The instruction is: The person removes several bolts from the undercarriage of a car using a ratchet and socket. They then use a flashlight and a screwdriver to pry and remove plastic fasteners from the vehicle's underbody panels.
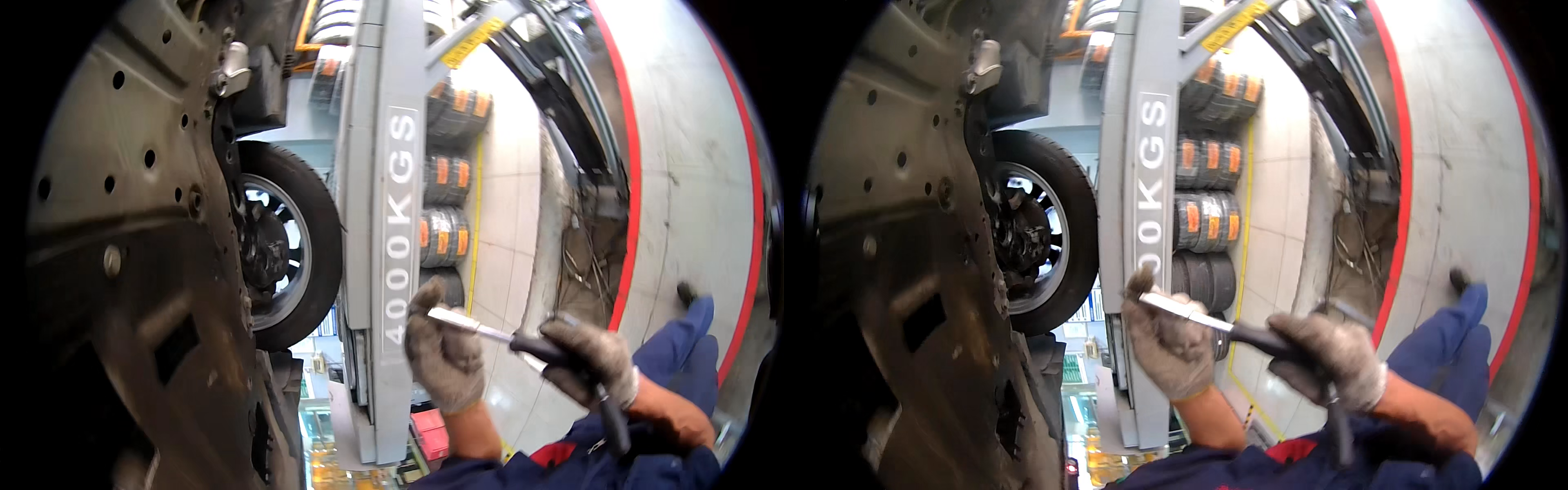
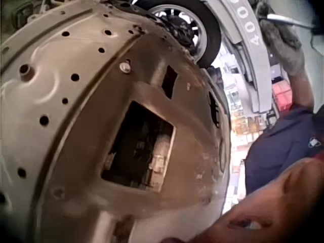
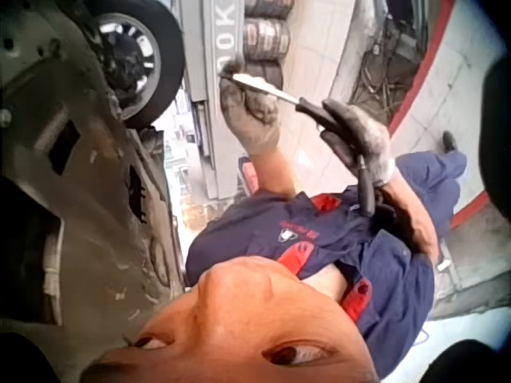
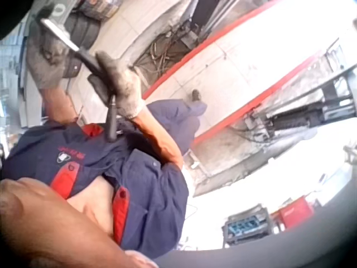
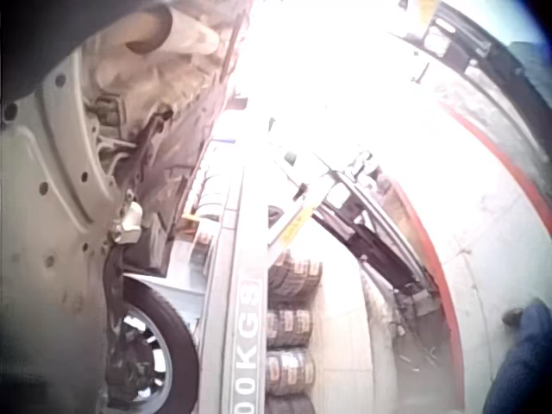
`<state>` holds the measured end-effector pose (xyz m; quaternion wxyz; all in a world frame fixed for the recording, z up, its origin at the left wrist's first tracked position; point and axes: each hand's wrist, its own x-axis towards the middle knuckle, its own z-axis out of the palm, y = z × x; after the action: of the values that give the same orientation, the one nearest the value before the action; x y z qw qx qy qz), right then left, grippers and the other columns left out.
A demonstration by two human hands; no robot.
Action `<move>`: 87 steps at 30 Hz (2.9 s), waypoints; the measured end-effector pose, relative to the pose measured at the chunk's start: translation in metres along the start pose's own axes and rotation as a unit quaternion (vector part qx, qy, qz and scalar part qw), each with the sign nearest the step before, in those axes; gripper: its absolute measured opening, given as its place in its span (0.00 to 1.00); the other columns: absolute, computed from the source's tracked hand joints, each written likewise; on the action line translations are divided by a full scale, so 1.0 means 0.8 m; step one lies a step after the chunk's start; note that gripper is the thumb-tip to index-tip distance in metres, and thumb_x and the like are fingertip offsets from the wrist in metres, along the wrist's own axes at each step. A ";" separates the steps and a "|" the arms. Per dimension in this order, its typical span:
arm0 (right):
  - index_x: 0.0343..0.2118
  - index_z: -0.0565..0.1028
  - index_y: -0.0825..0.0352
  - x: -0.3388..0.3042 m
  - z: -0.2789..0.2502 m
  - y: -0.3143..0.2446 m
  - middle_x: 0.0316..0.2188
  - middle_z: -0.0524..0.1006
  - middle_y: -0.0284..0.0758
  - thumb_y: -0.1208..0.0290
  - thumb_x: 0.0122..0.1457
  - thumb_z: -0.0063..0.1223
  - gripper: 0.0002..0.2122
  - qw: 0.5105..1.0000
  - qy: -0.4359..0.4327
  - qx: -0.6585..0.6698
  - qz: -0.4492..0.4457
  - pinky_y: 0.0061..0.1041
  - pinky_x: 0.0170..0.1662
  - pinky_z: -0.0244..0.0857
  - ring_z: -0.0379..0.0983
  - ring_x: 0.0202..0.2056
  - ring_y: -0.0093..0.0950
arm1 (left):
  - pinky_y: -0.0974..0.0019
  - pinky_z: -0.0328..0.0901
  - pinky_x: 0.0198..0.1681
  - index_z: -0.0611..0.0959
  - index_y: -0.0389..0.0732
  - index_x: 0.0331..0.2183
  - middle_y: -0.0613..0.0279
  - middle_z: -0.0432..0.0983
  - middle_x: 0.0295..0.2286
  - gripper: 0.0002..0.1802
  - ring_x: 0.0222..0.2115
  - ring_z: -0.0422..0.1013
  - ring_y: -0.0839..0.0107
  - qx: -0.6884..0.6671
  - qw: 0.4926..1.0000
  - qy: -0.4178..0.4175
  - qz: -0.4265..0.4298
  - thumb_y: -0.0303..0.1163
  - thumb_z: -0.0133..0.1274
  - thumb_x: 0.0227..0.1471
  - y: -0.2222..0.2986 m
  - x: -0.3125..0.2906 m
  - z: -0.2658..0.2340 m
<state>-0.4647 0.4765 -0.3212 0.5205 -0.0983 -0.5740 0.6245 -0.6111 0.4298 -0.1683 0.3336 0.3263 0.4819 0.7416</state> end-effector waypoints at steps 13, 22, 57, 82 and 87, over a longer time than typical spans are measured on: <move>0.53 0.74 0.68 0.251 0.009 0.003 0.26 0.76 0.38 0.70 0.49 0.69 0.27 0.925 -0.253 0.282 -0.045 0.30 0.24 0.69 0.76 0.23 0.36 | 0.76 0.50 0.11 0.70 0.30 0.55 0.64 0.69 0.17 0.24 0.11 0.55 0.82 0.341 0.783 0.321 0.409 0.39 0.44 0.68 0.073 0.105 0.115; 0.51 0.74 0.77 0.273 -0.035 -0.030 0.30 0.79 0.42 0.78 0.50 0.67 0.24 0.760 -0.450 0.468 0.026 0.26 0.29 0.72 0.79 0.27 0.33 | 0.78 0.47 0.14 0.74 0.27 0.51 0.63 0.71 0.18 0.28 0.11 0.54 0.84 0.490 0.595 0.496 0.399 0.43 0.54 0.63 0.052 0.059 0.224; 0.55 0.70 0.75 0.212 -0.203 -0.195 0.29 0.79 0.35 0.75 0.60 0.59 0.21 0.399 -0.590 0.628 0.315 0.20 0.27 0.68 0.72 0.22 0.18 | 0.78 0.51 0.16 0.78 0.32 0.51 0.75 0.65 0.16 0.23 0.14 0.57 0.86 0.549 0.148 0.805 0.170 0.42 0.51 0.65 0.010 0.046 0.551; 0.56 0.71 0.70 0.212 -0.167 -0.202 0.28 0.76 0.35 0.67 0.61 0.57 0.22 0.403 -0.581 0.650 0.278 0.25 0.23 0.65 0.70 0.22 0.25 | 0.77 0.54 0.14 0.77 0.40 0.37 0.70 0.67 0.16 0.21 0.14 0.62 0.81 0.619 0.151 0.765 0.098 0.48 0.39 0.68 0.042 -0.021 0.579; 0.56 0.67 0.74 0.222 -0.146 -0.191 0.16 0.58 0.21 0.62 0.69 0.43 0.21 -0.154 -0.598 0.586 0.525 0.13 0.12 0.39 0.49 0.10 0.10 | 0.75 0.53 0.14 0.80 0.35 0.35 0.66 0.72 0.18 0.23 0.13 0.61 0.82 0.599 0.247 0.762 -0.010 0.49 0.51 0.62 0.048 -0.009 0.573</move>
<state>-0.3766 0.6535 -0.1496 0.6935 -0.3923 -0.1953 -0.5719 -0.2449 0.6401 0.0141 -0.4732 -0.2893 0.8203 0.1400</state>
